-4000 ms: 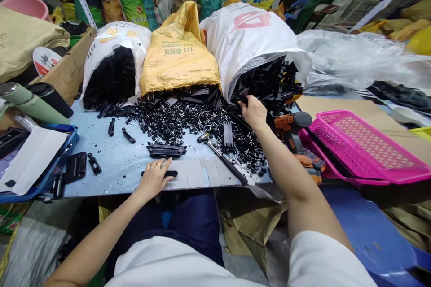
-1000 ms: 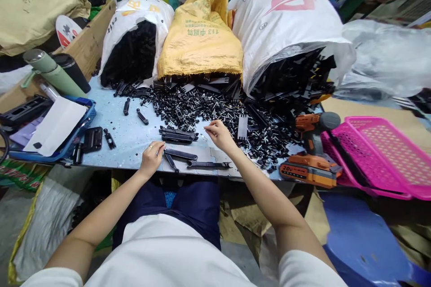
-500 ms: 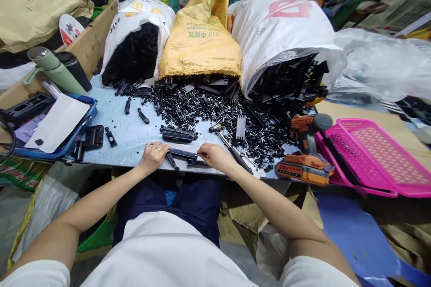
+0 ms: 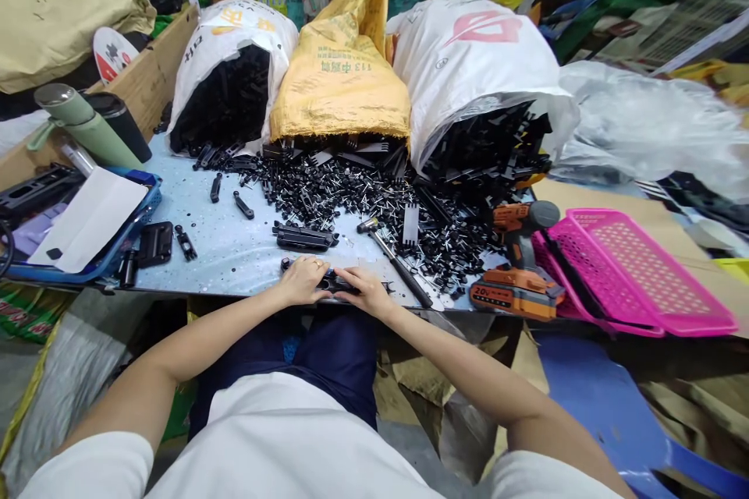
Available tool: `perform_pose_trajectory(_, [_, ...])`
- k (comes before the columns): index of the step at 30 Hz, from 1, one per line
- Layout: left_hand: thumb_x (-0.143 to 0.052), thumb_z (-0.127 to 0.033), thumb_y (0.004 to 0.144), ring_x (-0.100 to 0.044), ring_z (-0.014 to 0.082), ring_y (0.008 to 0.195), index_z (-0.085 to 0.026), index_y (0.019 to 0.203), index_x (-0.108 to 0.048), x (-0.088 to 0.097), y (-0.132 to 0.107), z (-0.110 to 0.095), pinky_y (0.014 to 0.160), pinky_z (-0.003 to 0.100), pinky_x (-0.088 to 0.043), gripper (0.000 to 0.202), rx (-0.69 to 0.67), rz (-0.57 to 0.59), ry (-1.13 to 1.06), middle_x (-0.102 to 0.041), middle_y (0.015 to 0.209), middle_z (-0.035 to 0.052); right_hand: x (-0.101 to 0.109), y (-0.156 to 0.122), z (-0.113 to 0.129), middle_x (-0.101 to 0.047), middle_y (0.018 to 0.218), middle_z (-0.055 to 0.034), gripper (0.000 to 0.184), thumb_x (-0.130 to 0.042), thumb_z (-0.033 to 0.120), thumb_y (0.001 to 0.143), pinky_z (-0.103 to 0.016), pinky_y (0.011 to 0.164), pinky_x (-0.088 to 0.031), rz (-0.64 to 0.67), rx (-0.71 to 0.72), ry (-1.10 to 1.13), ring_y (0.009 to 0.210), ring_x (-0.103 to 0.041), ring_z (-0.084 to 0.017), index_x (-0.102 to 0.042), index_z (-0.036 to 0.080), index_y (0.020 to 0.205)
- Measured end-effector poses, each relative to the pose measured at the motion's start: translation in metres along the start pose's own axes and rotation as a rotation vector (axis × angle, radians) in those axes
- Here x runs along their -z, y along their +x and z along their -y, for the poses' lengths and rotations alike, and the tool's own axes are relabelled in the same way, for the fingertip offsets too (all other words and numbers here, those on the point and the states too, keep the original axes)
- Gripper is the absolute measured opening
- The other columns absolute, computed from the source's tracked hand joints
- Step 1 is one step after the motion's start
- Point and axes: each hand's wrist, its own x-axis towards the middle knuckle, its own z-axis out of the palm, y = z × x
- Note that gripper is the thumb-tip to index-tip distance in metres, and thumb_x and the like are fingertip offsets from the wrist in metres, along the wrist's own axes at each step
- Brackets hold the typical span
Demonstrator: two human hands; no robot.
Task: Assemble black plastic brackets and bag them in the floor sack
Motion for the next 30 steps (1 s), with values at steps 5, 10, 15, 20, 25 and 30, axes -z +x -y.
perform_pose_trajectory(5, [-0.061, -0.048, 0.077, -0.054, 0.0272, 0.097, -0.013, 0.108, -0.053, -0.005, 0.002, -0.006, 0.082, 0.039, -0.04, 0.047, 0.077, -0.005, -0.039, -0.06, 0.098, 0.0121, 0.006, 0.008, -0.013, -0.06, 0.095, -0.0091, 0.047, -0.049, 0.039, 0.09, -0.03, 0.074, -0.049, 0.135, 0.125, 0.037, 0.084, -0.057, -0.017, -0.047, 0.022, 0.133])
perform_pose_trajectory(10, [-0.061, -0.048, 0.078, -0.054, 0.0277, 0.097, -0.013, 0.106, -0.055, -0.003, 0.0, -0.011, 0.082, 0.039, -0.041, 0.045, 0.088, -0.027, -0.038, -0.06, 0.097, 0.0123, 0.019, 0.019, -0.022, -0.061, 0.094, -0.009, 0.046, -0.046, 0.041, 0.091, -0.029, 0.077, -0.046, 0.221, 0.206, -0.005, 0.085, -0.056, -0.016, -0.048, 0.018, 0.132])
perform_pose_trajectory(15, [-0.049, -0.046, 0.087, -0.056, 0.0275, 0.096, -0.009, 0.118, -0.05, -0.001, -0.01, -0.01, 0.079, 0.038, -0.042, 0.049, 0.083, -0.081, 0.07, -0.061, 0.103, 0.017, 0.027, 0.02, -0.022, -0.063, 0.083, -0.0107, 0.057, -0.046, 0.063, 0.083, -0.027, 0.065, -0.043, 0.236, 0.04, -0.327, 0.077, -0.059, -0.019, -0.064, 0.013, 0.103])
perform_pose_trajectory(20, [-0.034, -0.045, 0.093, -0.059, 0.0211, 0.065, -0.013, 0.069, -0.059, 0.025, -0.024, -0.002, 0.058, 0.031, -0.042, 0.047, 0.065, -0.199, 0.049, -0.06, 0.064, 0.0107, 0.054, 0.017, 0.02, -0.058, 0.061, -0.0077, 0.064, -0.034, 0.071, 0.082, -0.024, 0.054, -0.034, 0.129, -0.023, -0.338, 0.058, -0.053, -0.015, -0.057, 0.015, 0.063])
perform_pose_trajectory(25, [-0.015, -0.045, 0.096, -0.052, 0.014, 0.051, -0.018, 0.066, -0.053, 0.078, -0.05, -0.045, 0.051, 0.027, -0.04, 0.055, -0.156, -0.368, -0.531, -0.054, 0.054, 0.0044, 0.089, 0.018, 0.095, -0.048, 0.05, -0.0018, 0.057, -0.023, 0.061, 0.091, -0.026, 0.05, -0.032, 0.092, 0.262, 0.323, 0.048, -0.047, -0.012, -0.05, 0.019, 0.062])
perform_pose_trajectory(30, [-0.007, -0.052, 0.093, -0.05, 0.0139, 0.045, -0.021, 0.064, -0.052, 0.085, -0.063, -0.098, 0.047, 0.029, -0.04, 0.062, -0.177, -0.575, -0.848, -0.051, 0.048, 0.0039, 0.036, 0.014, 0.145, -0.045, 0.05, -0.0008, 0.054, -0.014, 0.061, 0.09, -0.027, 0.049, -0.038, -0.261, 0.326, 0.86, 0.046, -0.047, -0.014, -0.043, 0.022, 0.065])
